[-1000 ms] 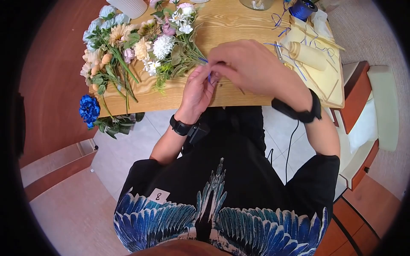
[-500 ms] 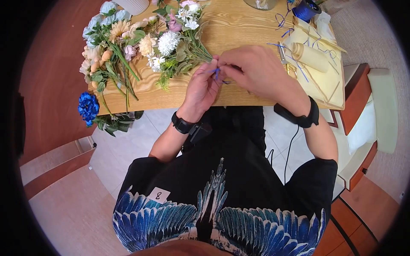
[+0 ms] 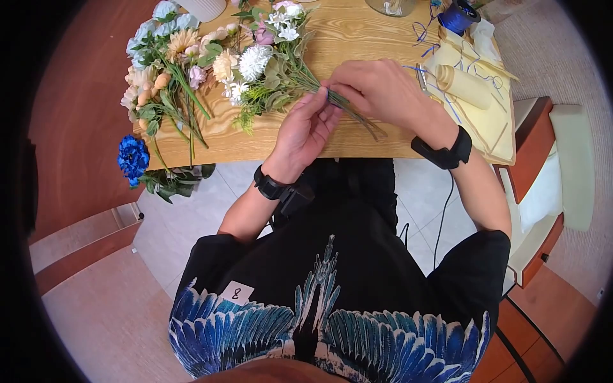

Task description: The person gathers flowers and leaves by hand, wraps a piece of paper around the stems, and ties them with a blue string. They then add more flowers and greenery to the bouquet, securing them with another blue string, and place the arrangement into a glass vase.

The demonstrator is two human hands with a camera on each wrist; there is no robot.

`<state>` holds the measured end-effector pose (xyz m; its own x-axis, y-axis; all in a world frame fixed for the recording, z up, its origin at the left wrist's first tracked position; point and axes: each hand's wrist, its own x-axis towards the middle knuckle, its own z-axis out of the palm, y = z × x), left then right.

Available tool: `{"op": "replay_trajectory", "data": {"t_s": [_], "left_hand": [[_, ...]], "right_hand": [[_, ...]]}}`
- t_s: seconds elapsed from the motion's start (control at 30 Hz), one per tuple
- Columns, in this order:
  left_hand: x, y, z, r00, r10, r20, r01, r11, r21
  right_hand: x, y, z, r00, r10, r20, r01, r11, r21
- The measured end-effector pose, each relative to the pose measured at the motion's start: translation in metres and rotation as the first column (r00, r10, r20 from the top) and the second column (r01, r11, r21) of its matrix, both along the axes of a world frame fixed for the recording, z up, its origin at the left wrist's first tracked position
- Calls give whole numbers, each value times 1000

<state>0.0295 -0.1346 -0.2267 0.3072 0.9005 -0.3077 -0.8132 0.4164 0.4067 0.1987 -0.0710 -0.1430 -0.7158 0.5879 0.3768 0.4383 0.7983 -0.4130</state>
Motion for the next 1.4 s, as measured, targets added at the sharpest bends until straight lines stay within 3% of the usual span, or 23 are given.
{"op": "replay_trajectory", "data": {"t_s": [0.1, 0.2, 0.33, 0.5, 0.7, 1.03, 1.13, 1.2, 1.23, 1.3, 1.4], "left_hand": [[2, -1, 7, 999, 49, -14, -49, 998, -49], [1, -2, 10, 1000, 23, 3, -23, 996, -90], [0, -2, 6, 1000, 12, 14, -11, 997, -82], [0, -4, 8, 1000, 28, -9, -29, 996, -90], [-1, -2, 4, 998, 29, -54, -33, 997, -64], [-8, 1, 5, 998, -58, 28, 61, 992, -111], [-9, 0, 3, 998, -54, 16, 55, 993, -101], [-10, 0, 3, 998, -58, 19, 59, 996, -72], [-10, 1, 4, 998, -54, 15, 55, 996, -72], [-9, 1, 7, 999, -49, 13, 50, 996, -71], [-9, 1, 12, 999, -49, 5, 49, 995, -89]], "right_hand": [[5, -1, -1, 999, -17, 27, 18, 999, -28], [6, -6, -3, 998, -52, 34, 55, 991, -125], [6, -3, -3, 997, -43, 61, 51, 990, -129], [6, 1, 4, 978, 35, 205, -45, 998, 44], [8, -1, 2, 970, 59, 236, -75, 995, 61], [11, 1, 5, 972, 88, 216, -96, 995, 28], [11, 0, -3, 989, 66, 133, -65, 998, -11], [12, 1, -5, 999, -23, 35, 31, 966, -257], [12, 0, -6, 999, -26, 35, 34, 966, -255], [11, -2, -9, 985, -169, -35, 126, 841, -526], [13, -1, -27, 973, -216, -82, 136, 823, -552]]}}
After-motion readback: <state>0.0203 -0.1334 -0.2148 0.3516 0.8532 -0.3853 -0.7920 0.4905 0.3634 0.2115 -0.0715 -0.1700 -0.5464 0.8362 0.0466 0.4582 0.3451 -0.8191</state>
